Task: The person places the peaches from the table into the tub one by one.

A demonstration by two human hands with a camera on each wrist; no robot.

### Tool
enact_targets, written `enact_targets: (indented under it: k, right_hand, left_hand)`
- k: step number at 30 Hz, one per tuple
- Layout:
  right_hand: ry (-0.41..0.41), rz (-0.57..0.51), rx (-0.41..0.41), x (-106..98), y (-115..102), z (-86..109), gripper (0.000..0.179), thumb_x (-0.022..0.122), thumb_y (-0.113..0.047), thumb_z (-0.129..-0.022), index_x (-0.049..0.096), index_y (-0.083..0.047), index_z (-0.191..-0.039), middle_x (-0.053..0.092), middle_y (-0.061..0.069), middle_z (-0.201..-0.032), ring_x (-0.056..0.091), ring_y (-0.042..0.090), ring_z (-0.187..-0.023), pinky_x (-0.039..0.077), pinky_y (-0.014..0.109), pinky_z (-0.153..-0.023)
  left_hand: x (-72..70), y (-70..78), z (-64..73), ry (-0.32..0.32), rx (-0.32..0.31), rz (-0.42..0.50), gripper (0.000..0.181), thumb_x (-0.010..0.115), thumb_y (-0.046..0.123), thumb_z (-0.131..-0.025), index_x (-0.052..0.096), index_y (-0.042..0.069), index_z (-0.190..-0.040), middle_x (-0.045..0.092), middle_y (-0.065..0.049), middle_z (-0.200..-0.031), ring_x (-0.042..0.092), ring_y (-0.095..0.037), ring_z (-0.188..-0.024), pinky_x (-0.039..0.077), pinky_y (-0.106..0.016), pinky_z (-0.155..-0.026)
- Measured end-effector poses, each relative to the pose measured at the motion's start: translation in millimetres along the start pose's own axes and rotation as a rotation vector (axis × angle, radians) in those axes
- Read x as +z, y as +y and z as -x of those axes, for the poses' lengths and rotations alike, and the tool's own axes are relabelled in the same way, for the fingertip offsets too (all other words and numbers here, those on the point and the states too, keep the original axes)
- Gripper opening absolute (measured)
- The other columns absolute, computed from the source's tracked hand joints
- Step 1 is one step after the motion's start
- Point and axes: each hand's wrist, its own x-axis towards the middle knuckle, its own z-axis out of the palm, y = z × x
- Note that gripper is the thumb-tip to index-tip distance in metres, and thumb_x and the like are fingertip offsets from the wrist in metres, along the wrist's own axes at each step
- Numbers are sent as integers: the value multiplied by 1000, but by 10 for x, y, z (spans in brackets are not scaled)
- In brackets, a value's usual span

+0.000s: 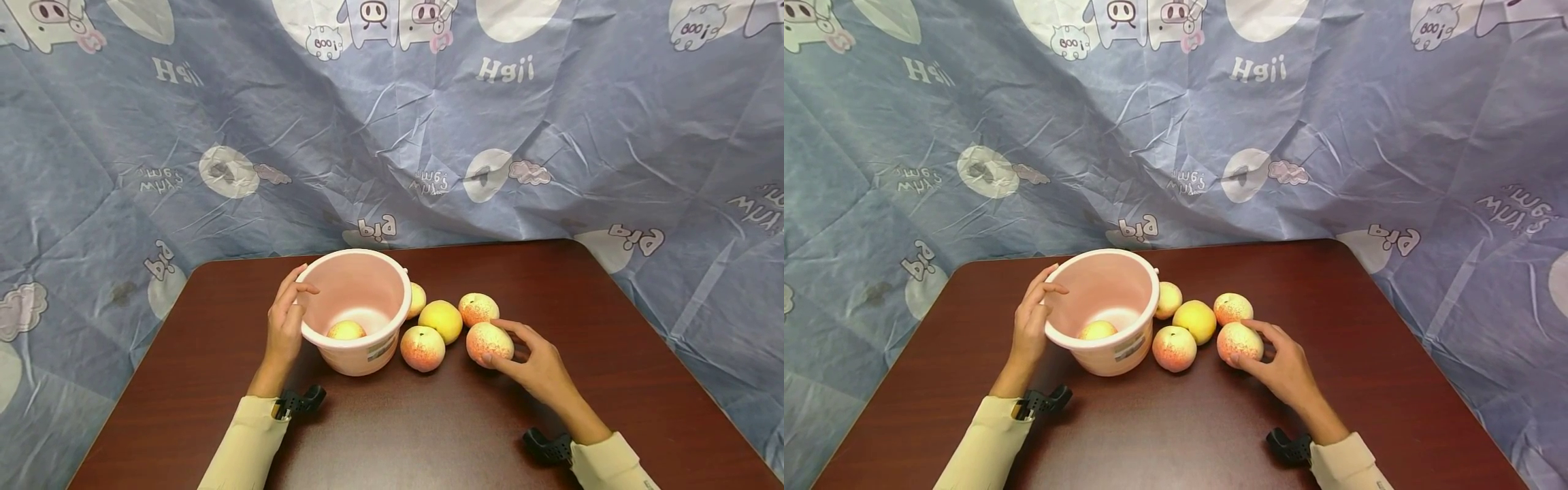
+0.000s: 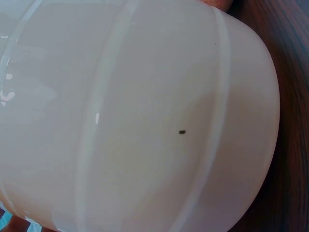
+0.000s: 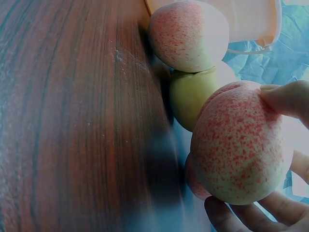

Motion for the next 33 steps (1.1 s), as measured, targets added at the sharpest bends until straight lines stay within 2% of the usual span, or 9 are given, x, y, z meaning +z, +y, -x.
enact_targets:
  k: [7, 12, 16, 25, 33]
  right_hand:
    - [3, 13, -8, -8, -34, 3, 59, 81, -29, -77, 57, -20, -131, 57, 3, -125, 63, 20, -102, 50, 18, -80]
    - [8, 7, -20, -22, -70, 0, 59, 81, -27, -77, 58, -20, -131, 58, 2, -124, 62, 11, -101, 49, 17, -80]
    - [7, -2, -30, -27, -106, 6, 58, 81, -25, -78, 58, -18, -131, 58, 3, -123, 61, 7, -100, 50, 18, -80]
    - [12, -23, -43, -31, -203, 7, 57, 82, -24, -77, 59, -20, -129, 58, 1, -122, 63, 17, -102, 50, 18, -80]
    - [21, -45, -77, -40, -276, -20, 57, 82, -18, -76, 59, -18, -128, 59, 2, -120, 64, 14, -100, 50, 19, -80]
  left_hand:
    - [-8, 9, 5, 1, -1, -10, 32, 34, -13, -80, 63, -10, -94, 46, -23, -139, 41, -43, -130, 30, -52, -101]
    - [-3, 13, 3, 8, 1, -18, 31, 35, -13, -80, 62, -11, -94, 47, -22, -139, 42, -42, -129, 31, -43, -101]
    - [1, 6, 10, 7, -7, -19, 31, 35, -12, -80, 62, -10, -94, 47, -21, -140, 42, -42, -129, 31, -45, -100]
    - [-4, -7, 25, 4, -9, -15, 31, 35, -11, -79, 62, -12, -94, 47, -21, -140, 42, -41, -130, 29, -51, -102]
    - [-16, 0, 20, -7, -18, -25, 31, 35, -11, -79, 63, -9, -94, 46, -18, -141, 42, -39, -130, 30, -51, -100]
